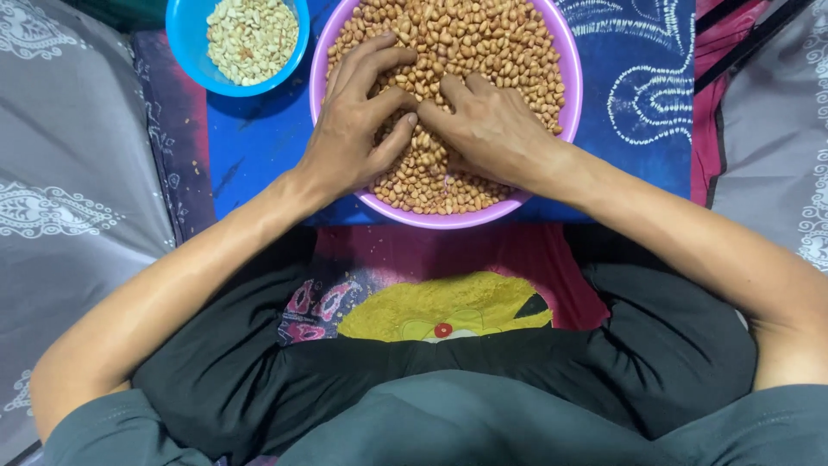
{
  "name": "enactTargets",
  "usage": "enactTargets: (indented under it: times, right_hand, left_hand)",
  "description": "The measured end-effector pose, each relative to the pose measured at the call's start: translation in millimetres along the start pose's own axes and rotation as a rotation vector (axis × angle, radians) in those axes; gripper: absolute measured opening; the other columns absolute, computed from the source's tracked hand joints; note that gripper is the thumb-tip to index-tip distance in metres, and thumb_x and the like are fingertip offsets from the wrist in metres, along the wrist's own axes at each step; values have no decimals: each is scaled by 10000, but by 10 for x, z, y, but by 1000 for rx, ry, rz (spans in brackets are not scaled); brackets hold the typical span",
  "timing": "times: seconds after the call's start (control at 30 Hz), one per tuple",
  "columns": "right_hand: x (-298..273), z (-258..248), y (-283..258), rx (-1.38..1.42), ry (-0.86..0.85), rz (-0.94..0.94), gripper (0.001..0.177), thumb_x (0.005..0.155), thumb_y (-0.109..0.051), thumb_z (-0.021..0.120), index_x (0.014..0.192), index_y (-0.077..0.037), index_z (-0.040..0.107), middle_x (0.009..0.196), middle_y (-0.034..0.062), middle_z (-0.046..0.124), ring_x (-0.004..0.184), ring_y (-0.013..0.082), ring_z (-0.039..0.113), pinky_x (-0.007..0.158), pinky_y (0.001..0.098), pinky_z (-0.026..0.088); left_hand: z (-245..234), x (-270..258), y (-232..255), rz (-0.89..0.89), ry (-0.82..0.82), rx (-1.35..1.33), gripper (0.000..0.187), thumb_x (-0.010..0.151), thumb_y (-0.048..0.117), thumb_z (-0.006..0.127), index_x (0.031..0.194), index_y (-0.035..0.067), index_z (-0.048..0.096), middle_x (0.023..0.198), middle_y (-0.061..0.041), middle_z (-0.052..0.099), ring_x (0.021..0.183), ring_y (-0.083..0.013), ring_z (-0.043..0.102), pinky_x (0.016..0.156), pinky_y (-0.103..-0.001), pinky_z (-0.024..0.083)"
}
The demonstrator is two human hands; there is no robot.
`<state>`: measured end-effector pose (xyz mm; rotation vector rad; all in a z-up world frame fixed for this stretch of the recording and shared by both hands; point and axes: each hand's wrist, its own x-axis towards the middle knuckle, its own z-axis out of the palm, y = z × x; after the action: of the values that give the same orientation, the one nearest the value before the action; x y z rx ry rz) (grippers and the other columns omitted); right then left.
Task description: Manually sorting through a bowl of nuts to remove husks and debris, placing the debris into a separate bowl.
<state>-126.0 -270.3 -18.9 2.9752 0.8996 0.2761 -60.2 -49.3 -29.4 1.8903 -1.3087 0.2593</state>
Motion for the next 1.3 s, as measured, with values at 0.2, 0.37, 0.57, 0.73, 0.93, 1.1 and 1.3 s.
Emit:
enactTargets:
  times: [0.2, 0.37, 0.57, 0.73, 0.93, 1.1, 1.3]
  right_hand:
    - [129, 49, 132, 161, 39, -25, 558, 702, 111, 740, 1223, -86, 749, 766, 128, 652, 494, 225, 640, 377, 297, 570]
    - [161, -360, 367, 597, -79, 135, 165, 782, -36, 779, 933, -4, 720, 716, 110, 681, 524, 209, 575, 496, 350, 465]
    - [129, -625, 410, 749, 29, 177, 168, 896, 55, 669, 1063, 41, 687, 801, 92, 630, 577, 142, 496, 481, 269, 398]
    - [117, -660, 426, 702, 79, 96, 145, 950, 132, 642, 1093, 118, 653, 888, 164, 700, 752, 222, 726, 608, 301, 564]
    - [46, -805, 330, 328, 117, -15, 142, 898, 61, 745, 1036, 93, 744, 1229, 227, 684, 922, 348, 675, 829, 450, 558]
    - [-18, -925, 285, 341, 105, 33, 99, 958, 59, 709, 1044, 93, 744, 1066, 172, 682, 796, 313, 628, 732, 432, 510]
    - [94, -386, -209, 107, -334, 200, 998, 739, -612, 835, 1450, -11, 475, 1512, 385, 320, 1371, 570, 304, 1020, 724, 399]
  left_hand:
    - [16, -2, -10, -1, 8, 0, 77, 923, 23, 676, 976, -31, 685, 1411, -191, 513, 1425, -389, 371, 1210, -562, 348]
    - [7, 3, -1, -2, 10, -12, 56, 926, 34, 673, 963, -8, 670, 1403, -184, 517, 1419, -390, 377, 1203, -563, 353]
    - [20, -4, -26, -9, 3, -19, 53, 937, 43, 669, 959, -2, 682, 1390, -185, 526, 1417, -391, 374, 1212, -574, 341]
    - [24, -2, -34, -4, 5, -21, 57, 930, 33, 672, 967, -6, 691, 1386, -181, 530, 1418, -387, 377, 1212, -577, 341]
    - [11, -7, -24, -3, 2, -7, 50, 948, 36, 684, 973, -8, 687, 1394, -185, 526, 1423, -382, 371, 1218, -578, 333]
    - [10, -2, -10, -6, 9, -23, 32, 936, 16, 692, 951, -11, 686, 1399, -181, 531, 1421, -389, 380, 1209, -571, 351]
    - [35, -27, -23, -28, 58, -48, 71, 940, -2, 658, 996, -37, 683, 1364, -205, 542, 1384, -366, 419, 1210, -548, 361]
